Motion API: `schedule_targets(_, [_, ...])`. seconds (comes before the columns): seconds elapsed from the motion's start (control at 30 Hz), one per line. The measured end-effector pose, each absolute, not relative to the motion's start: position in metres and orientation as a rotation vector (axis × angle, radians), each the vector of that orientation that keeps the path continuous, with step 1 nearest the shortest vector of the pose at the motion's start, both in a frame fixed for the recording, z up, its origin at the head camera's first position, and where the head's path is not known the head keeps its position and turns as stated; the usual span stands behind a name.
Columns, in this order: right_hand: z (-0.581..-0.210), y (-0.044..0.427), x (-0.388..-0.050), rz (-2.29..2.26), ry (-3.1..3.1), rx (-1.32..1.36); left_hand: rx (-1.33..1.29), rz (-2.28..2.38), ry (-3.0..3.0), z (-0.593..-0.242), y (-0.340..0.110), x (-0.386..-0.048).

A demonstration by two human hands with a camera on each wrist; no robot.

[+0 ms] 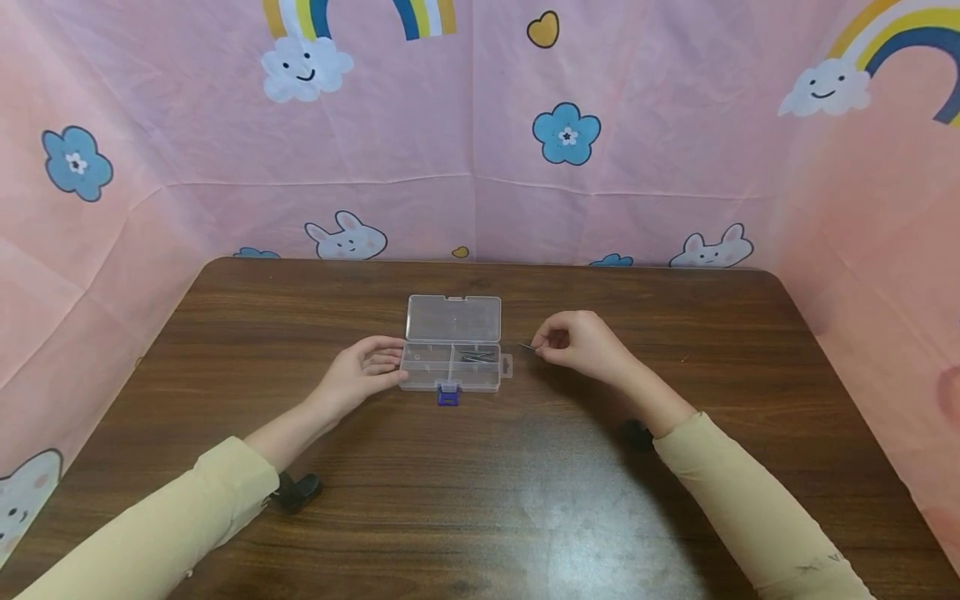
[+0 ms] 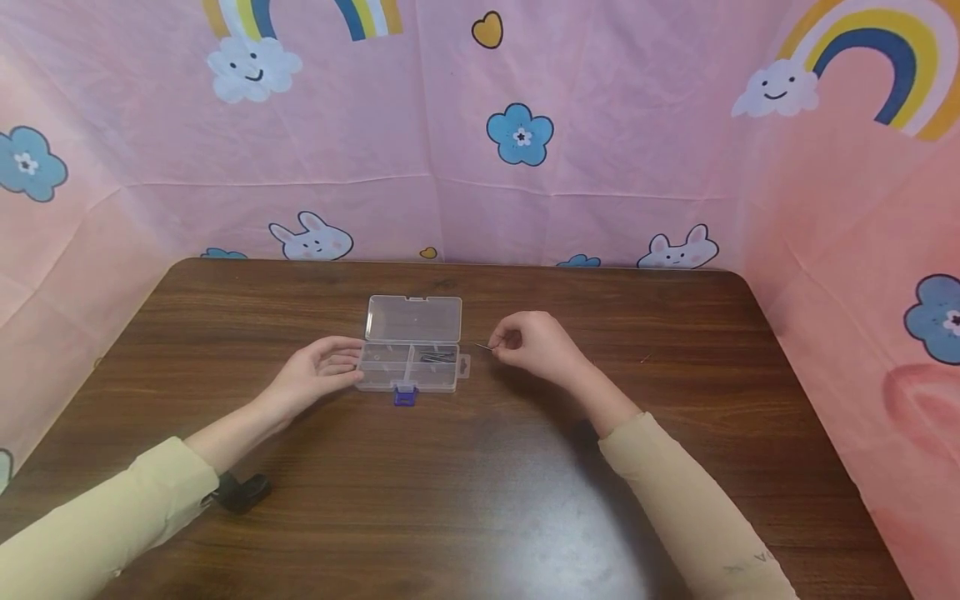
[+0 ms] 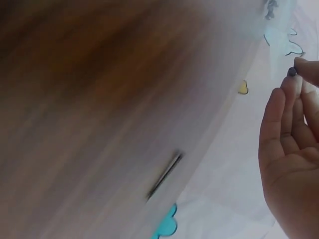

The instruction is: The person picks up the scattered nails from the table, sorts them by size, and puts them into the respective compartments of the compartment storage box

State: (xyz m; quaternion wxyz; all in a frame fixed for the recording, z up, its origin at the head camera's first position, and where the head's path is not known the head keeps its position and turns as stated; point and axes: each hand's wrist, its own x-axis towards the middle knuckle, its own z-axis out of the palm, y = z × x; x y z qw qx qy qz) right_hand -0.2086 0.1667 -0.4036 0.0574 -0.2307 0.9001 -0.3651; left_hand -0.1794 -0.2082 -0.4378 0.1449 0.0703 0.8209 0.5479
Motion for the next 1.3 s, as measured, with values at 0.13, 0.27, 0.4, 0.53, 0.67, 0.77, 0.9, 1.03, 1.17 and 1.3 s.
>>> schedule_targets(0.13, [-0.401, 0.151, -0.212, -1.149, 2.685, -0.728, 0.201, 1.573, 2.370, -0.437, -0.208, -0.179])
schedule_targets(0.27, [-0.400, 0.138, -0.216, -1.163, 2.658, -0.750, 0.197, 1.576, 2.369, -0.438, -0.207, -0.179])
schedule_targets(0.4, [-0.400, 0.128, -0.220, -1.144, 2.661, -0.796, 0.193, 1.582, 2.368, -0.438, -0.207, -0.179])
schedule_targets(0.53, [-0.400, 0.120, -0.223, -1.115, 2.672, -0.846, 0.195, 1.588, 2.368, -0.439, -0.207, -0.179])
schedule_targets(0.67, [-0.401, 0.114, -0.225, -1.091, 2.665, -0.875, 0.193, 1.587, 2.365, -0.440, -0.207, -0.180])
schedule_targets(0.77, [-0.403, 0.110, -0.227, -1.079, 2.652, -0.882, 0.191, 1.588, 2.364, -0.440, -0.208, -0.180])
schedule_targets(0.9, [-0.406, 0.105, -0.230, -1.072, 2.636, -0.887, 0.194, 1.595, 2.366, -0.441, -0.208, -0.180])
schedule_targets(1.03, [-0.407, 0.102, -0.231, -1.066, 2.626, -0.903, 0.202, 1.600, 2.368, -0.440, -0.208, -0.180])
schedule_targets(1.17, [-0.409, 0.099, -0.233, -1.035, 2.640, -0.931, 0.204, 1.601, 2.370, -0.440, -0.208, -0.180])
schedule_targets(1.3, [-0.410, 0.098, -0.234, -0.994, 2.662, -0.967, 0.201, 1.605, 2.366, -0.440, -0.208, -0.181])
